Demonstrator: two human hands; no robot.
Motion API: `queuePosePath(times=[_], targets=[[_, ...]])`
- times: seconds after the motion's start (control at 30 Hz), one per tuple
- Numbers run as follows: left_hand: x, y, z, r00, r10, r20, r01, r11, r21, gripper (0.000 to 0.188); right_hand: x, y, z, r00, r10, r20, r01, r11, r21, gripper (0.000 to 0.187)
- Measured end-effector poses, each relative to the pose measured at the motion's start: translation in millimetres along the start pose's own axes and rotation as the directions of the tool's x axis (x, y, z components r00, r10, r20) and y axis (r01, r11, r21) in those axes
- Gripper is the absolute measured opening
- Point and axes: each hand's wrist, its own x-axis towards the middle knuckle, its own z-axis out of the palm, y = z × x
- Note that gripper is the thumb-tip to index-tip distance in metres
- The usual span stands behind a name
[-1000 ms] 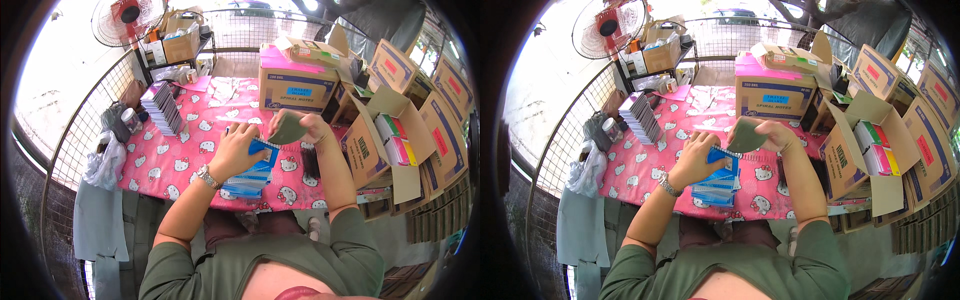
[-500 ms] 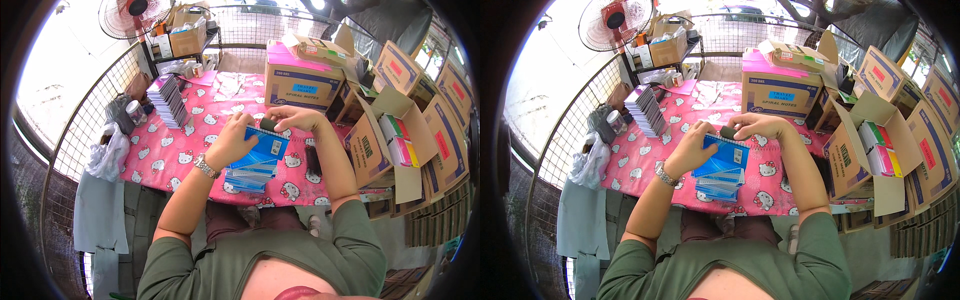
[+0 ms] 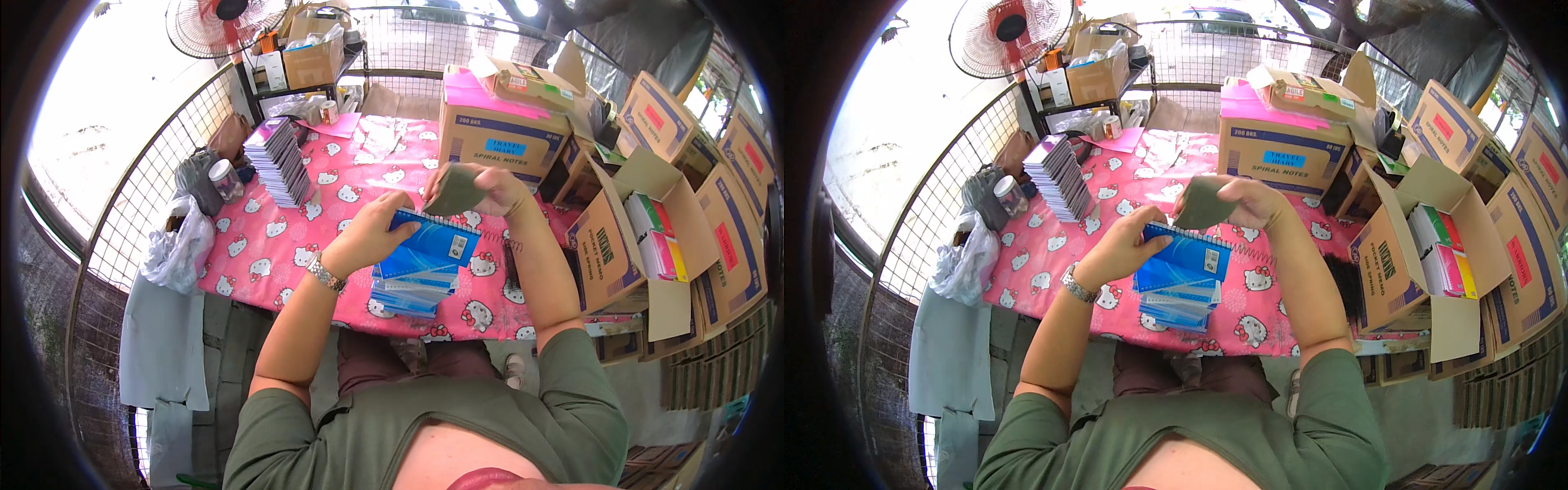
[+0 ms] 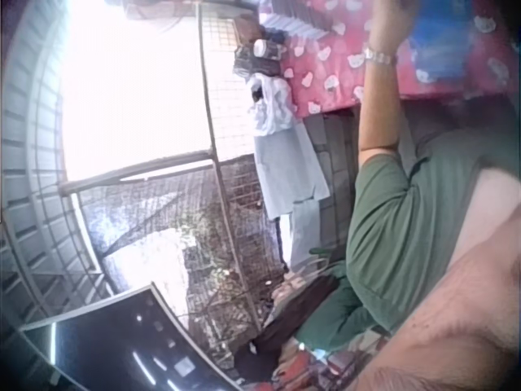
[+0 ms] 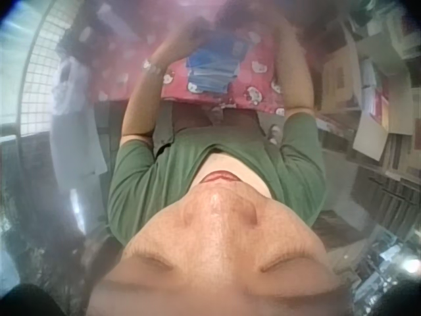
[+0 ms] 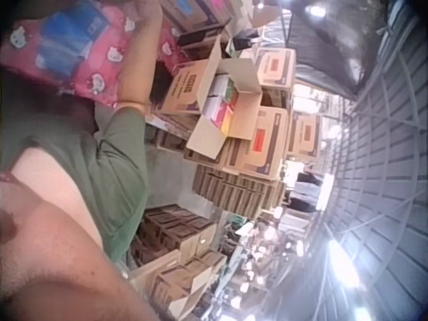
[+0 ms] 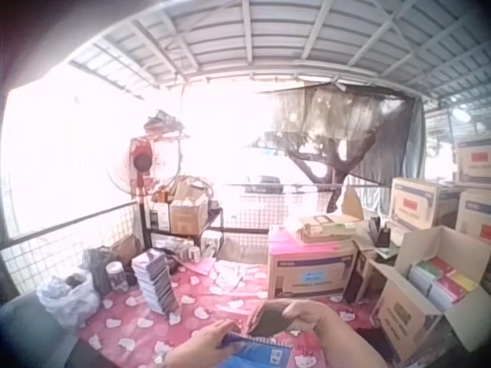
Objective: The person organizes spiral notebooks by color, inserts a small paper tag into the front of a blue notebook, and places them into a cardboard box.
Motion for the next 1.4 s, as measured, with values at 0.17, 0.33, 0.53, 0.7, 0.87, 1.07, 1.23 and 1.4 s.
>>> queuePosePath(times=[0.17, 0.33, 0.53, 0.7, 0.87, 1.07, 1.23, 1.4], targets=[[-0.9, 1.8, -2.7, 1.000, -0.024, -0.015, 0.024, 1.000, -0.016, 0.031, 6.2, 6.3, -0.2, 0.999, -0.039, -0.016, 0.040, 0.997, 0.062, 0.061], [-4.8, 1.9, -6.4, 0.993, -0.110, -0.042, 0.109, 0.994, -0.019, 0.027, 4.1, 45.7, -54.6, 0.903, 0.241, -0.356, -0.416, 0.699, -0.582, 0.052], [-27.5, 13.6, -2.8, 0.920, -0.358, -0.162, 0.296, 0.903, -0.311, 0.016, -70.8, 211.5, -134.1, 0.207, 0.002, -0.978, -0.978, 0.041, -0.207, 0.072], [-32.6, 19.0, 12.4, 0.890, -0.383, -0.245, 0.319, 0.910, -0.265, 0.020, -35.0, 286.1, -122.7, 0.717, -0.463, -0.521, -0.672, -0.258, -0.694, 0.062], [-32.8, 18.2, 13.6, 0.918, -0.200, -0.342, 0.180, 0.980, -0.091, 0.018, -5.2, 308.9, -116.3, 0.924, -0.207, -0.322, -0.355, -0.149, -0.923, 0.053], [-32.5, 10.1, 10.8, 0.930, -0.283, -0.234, 0.264, 0.958, -0.111, 0.017, -51.5, 323.8, -112.0, 0.959, -0.191, -0.207, -0.224, -0.073, -0.972, 0.044], [-28.7, 21.3, 8.4, 0.908, -0.342, -0.242, 0.320, 0.939, -0.126, 0.020, -104.2, 292.9, -85.7, 0.924, -0.164, -0.345, -0.365, -0.111, -0.924, 0.041], [-23.7, 16.5, 6.3, 0.881, -0.451, -0.141, 0.405, 0.875, -0.264, 0.023, -156.5, 283.3, -28.8, 0.819, -0.268, -0.507, -0.549, -0.107, -0.829, 0.052]])
